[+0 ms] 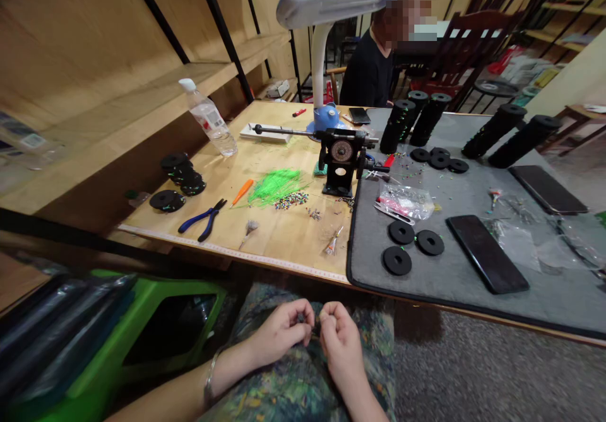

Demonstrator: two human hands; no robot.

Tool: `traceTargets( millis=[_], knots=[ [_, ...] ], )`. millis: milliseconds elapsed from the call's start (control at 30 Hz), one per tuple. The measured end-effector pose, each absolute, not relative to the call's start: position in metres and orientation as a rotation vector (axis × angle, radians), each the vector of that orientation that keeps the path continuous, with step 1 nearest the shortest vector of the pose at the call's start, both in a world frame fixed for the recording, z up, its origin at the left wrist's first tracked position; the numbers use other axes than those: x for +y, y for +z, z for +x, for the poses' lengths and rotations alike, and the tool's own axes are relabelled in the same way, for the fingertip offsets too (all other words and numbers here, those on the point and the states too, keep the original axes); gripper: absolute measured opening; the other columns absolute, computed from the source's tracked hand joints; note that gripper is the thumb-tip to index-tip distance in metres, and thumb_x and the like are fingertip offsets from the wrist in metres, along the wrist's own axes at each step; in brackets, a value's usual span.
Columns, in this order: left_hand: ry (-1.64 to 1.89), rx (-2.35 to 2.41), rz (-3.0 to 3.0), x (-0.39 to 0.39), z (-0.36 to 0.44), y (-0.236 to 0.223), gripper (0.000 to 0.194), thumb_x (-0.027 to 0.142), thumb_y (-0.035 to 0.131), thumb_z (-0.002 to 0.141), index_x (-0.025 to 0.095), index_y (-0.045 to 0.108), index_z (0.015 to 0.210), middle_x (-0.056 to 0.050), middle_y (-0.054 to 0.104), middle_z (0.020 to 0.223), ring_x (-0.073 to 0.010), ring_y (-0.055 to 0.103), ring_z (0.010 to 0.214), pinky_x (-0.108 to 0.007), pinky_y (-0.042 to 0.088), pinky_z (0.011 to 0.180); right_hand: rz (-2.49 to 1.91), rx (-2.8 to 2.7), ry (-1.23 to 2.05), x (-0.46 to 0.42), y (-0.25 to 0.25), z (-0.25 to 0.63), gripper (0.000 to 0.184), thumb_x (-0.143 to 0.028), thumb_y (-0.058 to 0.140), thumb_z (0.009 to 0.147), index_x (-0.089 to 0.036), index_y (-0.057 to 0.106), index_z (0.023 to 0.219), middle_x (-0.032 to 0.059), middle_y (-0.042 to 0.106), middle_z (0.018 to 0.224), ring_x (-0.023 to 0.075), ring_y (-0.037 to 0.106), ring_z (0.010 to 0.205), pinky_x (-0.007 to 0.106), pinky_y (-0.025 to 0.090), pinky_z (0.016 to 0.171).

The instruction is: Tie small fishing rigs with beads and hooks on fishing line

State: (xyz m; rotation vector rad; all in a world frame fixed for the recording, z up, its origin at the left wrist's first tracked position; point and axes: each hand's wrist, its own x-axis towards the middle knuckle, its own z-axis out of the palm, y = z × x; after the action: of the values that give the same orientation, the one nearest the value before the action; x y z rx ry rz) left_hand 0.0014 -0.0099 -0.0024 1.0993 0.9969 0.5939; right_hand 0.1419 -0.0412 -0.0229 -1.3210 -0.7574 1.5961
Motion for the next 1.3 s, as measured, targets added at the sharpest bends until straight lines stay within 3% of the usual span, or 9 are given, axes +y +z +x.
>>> traceTargets(
  millis=[633,867,1000,1300],
  knots=[
    [0.630,1.134,1.251,-0.013,0.004,0.002,0.003,0.014,0.053,0.071,0.015,0.056,0.069,0.003,0.052,0.063,-0.0106,0.046,0.058,-0.020,0.037,0.053,-1.265,-0.895,1.575,-0.043,-0.028,0.141,0.038,-0.057,0.058,0.081,-0.021,0.047,0.076,-0.0116,0.029,0.052,0.0071,0.022,0.045,0.019,0.017,0.042],
    [0.641,1.188,1.419,-0.009,-0.005,0.007,0.003,0.017,0.056,0.076,0.015,0.058,0.075,0.003,0.054,0.063,-0.0105,0.046,0.057,-0.021,0.035,0.054,-1.342,-1.062,1.520,-0.041,-0.021,0.146,0.020,-0.037,0.060,0.079,-0.018,0.056,0.074,-0.0051,0.044,0.062,0.0115,0.037,0.056,0.022,0.030,0.052],
    [0.635,1.173,1.540,-0.008,-0.010,0.013,0.006,0.017,0.052,0.080,0.016,0.057,0.076,0.002,0.054,0.064,-0.0109,0.045,0.058,-0.021,0.034,0.055,-1.392,-1.194,1.469,-0.042,-0.020,0.145,0.014,-0.024,0.054,0.075,-0.019,0.049,0.062,-0.0047,0.043,0.059,0.0126,0.038,0.057,0.024,0.031,0.054],
    [0.672,1.203,1.667,-0.006,-0.010,0.024,0.008,0.017,0.049,0.084,0.017,0.056,0.080,0.002,0.052,0.066,-0.0116,0.046,0.058,-0.023,0.034,0.056,-1.445,-1.244,1.374,-0.043,-0.018,0.147,0.011,-0.024,0.048,0.071,-0.020,0.046,0.061,-0.0049,0.041,0.057,0.0129,0.037,0.055,0.025,0.030,0.053]
  ],
)
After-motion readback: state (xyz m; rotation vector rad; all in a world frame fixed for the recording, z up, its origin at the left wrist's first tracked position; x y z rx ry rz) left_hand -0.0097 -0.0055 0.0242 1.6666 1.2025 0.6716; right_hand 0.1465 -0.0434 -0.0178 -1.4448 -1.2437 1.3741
